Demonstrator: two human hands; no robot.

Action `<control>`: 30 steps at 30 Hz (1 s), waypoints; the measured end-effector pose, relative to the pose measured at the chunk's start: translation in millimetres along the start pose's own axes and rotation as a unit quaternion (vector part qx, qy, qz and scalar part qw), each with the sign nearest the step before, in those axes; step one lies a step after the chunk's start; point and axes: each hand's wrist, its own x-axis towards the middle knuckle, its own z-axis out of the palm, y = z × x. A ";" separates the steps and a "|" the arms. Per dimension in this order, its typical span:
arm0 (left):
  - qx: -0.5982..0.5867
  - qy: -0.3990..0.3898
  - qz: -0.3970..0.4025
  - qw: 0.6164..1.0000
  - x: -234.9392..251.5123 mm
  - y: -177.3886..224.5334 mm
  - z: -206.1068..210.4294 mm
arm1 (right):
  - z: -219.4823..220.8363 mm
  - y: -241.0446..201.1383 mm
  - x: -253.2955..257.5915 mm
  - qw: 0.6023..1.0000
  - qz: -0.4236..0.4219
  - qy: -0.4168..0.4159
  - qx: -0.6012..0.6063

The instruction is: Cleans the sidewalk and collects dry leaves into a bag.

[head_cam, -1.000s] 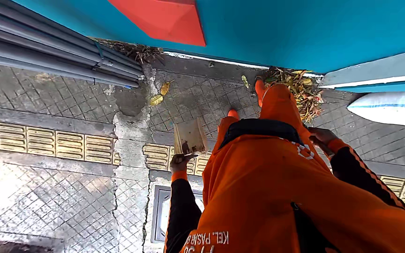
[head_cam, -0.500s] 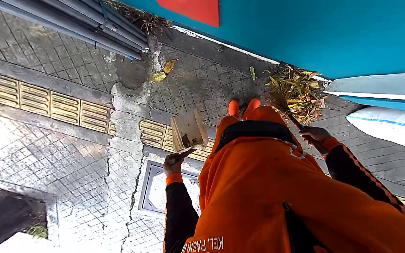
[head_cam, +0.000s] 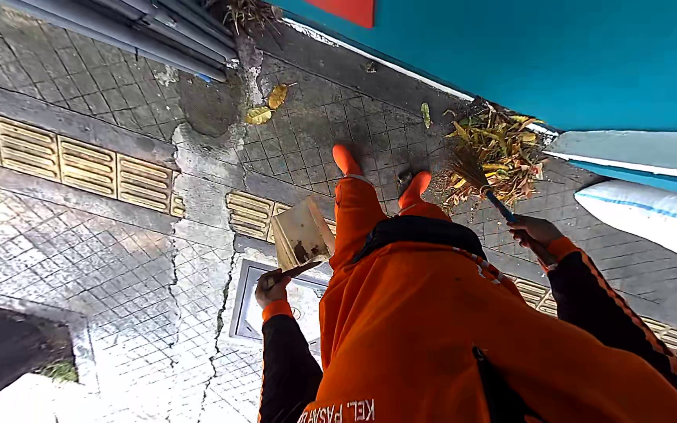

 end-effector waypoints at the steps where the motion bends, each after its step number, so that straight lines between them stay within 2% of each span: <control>1: 0.003 -0.003 -0.011 1.000 14.7 6.2 -3.0 | 10.3 -5.1 -2.1 1.000 0.005 0.005 0.015; 5: 0.016 -0.023 -0.042 0.999 67.1 32.6 -25.5 | 60.3 -23.3 -10.8 0.999 0.015 0.027 0.044; 9: 0.011 -0.046 -0.030 0.998 122.5 79.0 -44.7 | 115.9 -55.9 -35.4 0.998 0.010 0.048 0.035; 12: 0.002 -0.040 0.001 0.999 148.4 116.3 -57.1 | 136.7 -74.9 -32.1 0.998 0.020 0.050 0.028; 14: -0.008 -0.037 0.047 0.998 153.6 116.3 -79.6 | 146.0 -78.6 -28.0 0.998 0.034 0.043 0.023; 17: -0.055 -0.009 0.137 0.989 164.9 117.4 -98.4 | 166.0 -117.3 -27.8 0.999 0.017 0.043 0.006; 19: -0.073 0.009 0.154 0.985 165.7 119.2 -104.0 | 176.6 -136.0 -33.3 0.999 0.000 0.053 -0.009; 21: -0.082 0.031 0.159 0.983 170.9 119.1 -103.0 | 181.6 -145.9 -37.4 0.998 -0.006 0.061 -0.027; 25: -0.076 0.041 0.124 0.988 186.1 148.5 -86.0 | 172.9 -147.4 -70.4 0.996 -0.024 0.071 -0.045; 27: -0.060 0.033 0.108 0.992 194.8 156.5 -84.0 | 170.3 -145.0 -97.5 0.991 -0.055 0.057 -0.110; 30: -0.045 0.025 0.109 0.993 189.1 137.0 -91.5 | 181.3 -153.7 -159.8 0.966 -0.111 0.057 -0.227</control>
